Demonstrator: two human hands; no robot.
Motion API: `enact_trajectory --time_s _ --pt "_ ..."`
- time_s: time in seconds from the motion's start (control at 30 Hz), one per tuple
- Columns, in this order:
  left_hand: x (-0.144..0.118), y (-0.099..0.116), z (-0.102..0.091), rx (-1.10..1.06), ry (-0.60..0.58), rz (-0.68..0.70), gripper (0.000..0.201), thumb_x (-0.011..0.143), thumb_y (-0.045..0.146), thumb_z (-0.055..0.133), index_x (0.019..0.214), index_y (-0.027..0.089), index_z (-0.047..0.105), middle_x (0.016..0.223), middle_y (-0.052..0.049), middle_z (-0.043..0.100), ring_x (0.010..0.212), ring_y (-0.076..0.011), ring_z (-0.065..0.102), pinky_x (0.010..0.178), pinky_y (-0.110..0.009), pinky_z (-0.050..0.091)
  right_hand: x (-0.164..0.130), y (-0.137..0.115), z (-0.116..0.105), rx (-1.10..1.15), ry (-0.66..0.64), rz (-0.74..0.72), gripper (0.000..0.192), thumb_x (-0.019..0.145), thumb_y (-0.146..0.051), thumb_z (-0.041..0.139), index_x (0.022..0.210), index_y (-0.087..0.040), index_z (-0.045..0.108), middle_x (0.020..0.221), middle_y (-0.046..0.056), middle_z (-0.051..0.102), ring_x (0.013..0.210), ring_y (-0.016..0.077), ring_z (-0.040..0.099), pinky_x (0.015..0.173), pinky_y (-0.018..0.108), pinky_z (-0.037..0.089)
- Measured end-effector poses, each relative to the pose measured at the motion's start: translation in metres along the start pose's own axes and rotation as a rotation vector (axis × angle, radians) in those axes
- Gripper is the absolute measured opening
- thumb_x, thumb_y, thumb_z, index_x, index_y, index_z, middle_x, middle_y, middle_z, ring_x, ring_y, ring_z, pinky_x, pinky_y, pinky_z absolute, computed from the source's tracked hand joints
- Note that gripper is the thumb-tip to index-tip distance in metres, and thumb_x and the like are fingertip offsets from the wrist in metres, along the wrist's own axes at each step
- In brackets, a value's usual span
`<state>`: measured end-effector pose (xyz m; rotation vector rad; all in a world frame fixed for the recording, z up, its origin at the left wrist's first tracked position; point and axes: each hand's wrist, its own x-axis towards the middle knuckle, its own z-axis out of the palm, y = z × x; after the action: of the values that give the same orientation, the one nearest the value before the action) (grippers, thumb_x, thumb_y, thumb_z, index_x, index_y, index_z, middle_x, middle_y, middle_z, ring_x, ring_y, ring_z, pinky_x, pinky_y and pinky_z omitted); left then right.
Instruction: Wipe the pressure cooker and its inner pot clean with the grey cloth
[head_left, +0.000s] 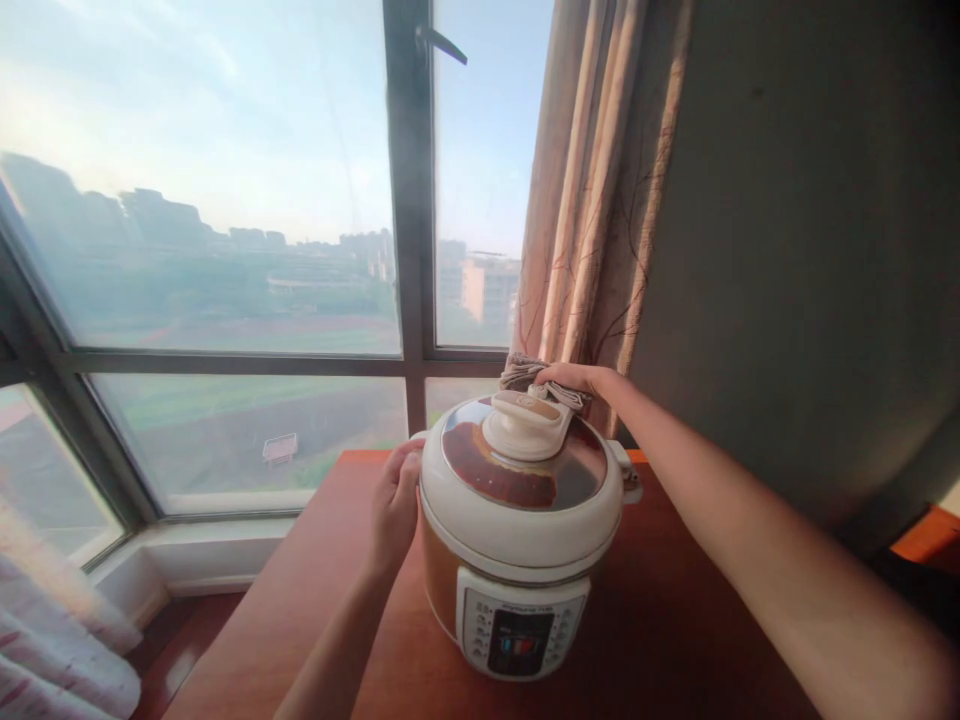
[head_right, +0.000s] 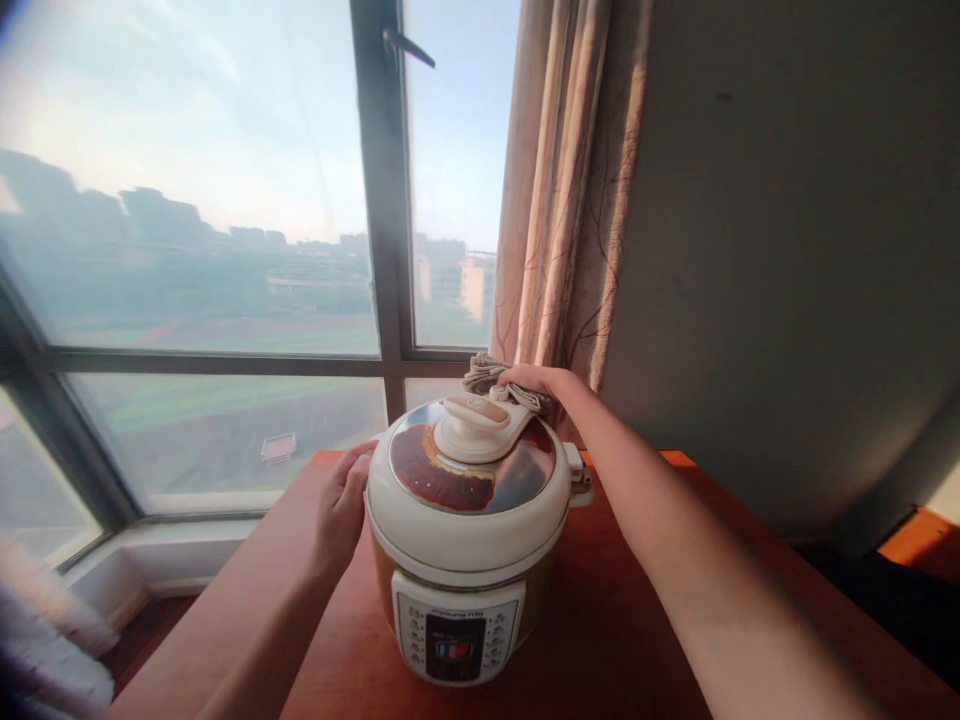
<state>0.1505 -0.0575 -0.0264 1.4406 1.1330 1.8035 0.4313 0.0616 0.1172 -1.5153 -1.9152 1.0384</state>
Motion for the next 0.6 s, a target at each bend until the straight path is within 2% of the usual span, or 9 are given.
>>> enact_trajectory --time_s 0.2,0.37,0.47,0.53,0.6 --pt "0.002 -0.004 -0.001 0.008 -0.022 0.007 0.039 0.095 0.045 0.049 0.112 0.018 0.071 0.109 -0.007 0.074 0.106 -0.0265 0.065 0.092 -0.036 0.048 -0.030 0.029 -0.003 0.057 0.095 -0.049 0.013 0.075 -0.023 0.061 0.084 -0.015 0.067 0.064 0.003 0.069 0.059 0.0206 0.061 0.060 0.031 0.052" --pt "0.002 -0.005 -0.001 0.018 -0.014 0.014 0.039 0.095 0.046 0.048 0.110 0.018 0.071 0.106 -0.007 0.074 0.104 -0.0260 0.065 0.092 -0.036 0.048 -0.061 0.034 -0.008 -0.014 0.164 -0.182 0.027 0.069 -0.015 0.059 0.092 -0.015 0.074 0.092 0.004 0.077 0.091 0.0268 0.068 0.089 0.037 0.053" --pt "0.002 -0.004 0.000 0.020 -0.004 0.013 0.038 0.094 0.046 0.048 0.106 0.018 0.070 0.105 -0.007 0.074 0.103 -0.0261 0.065 0.092 -0.036 0.048 -0.100 0.030 -0.007 -0.164 0.167 -0.344 0.039 0.072 -0.014 0.057 0.106 -0.017 0.075 0.111 0.005 0.076 0.110 0.0315 0.066 0.103 0.045 0.048" --pt "0.002 -0.003 0.000 0.017 -0.009 0.011 0.038 0.094 0.046 0.048 0.106 0.018 0.070 0.106 -0.007 0.073 0.104 -0.0259 0.064 0.092 -0.036 0.047 -0.132 0.029 -0.001 -0.224 0.150 -0.446 0.054 0.075 -0.013 0.056 0.126 -0.021 0.069 0.129 0.004 0.070 0.124 0.0306 0.060 0.112 0.046 0.042" --pt "0.002 -0.002 0.000 0.021 -0.011 0.009 0.037 0.094 0.045 0.048 0.105 0.018 0.069 0.107 -0.006 0.073 0.103 -0.0253 0.064 0.092 -0.035 0.047 -0.165 0.033 0.008 -0.266 0.143 -0.489 0.059 0.078 -0.014 0.055 0.135 -0.023 0.063 0.139 0.004 0.064 0.131 0.0293 0.056 0.117 0.048 0.037"
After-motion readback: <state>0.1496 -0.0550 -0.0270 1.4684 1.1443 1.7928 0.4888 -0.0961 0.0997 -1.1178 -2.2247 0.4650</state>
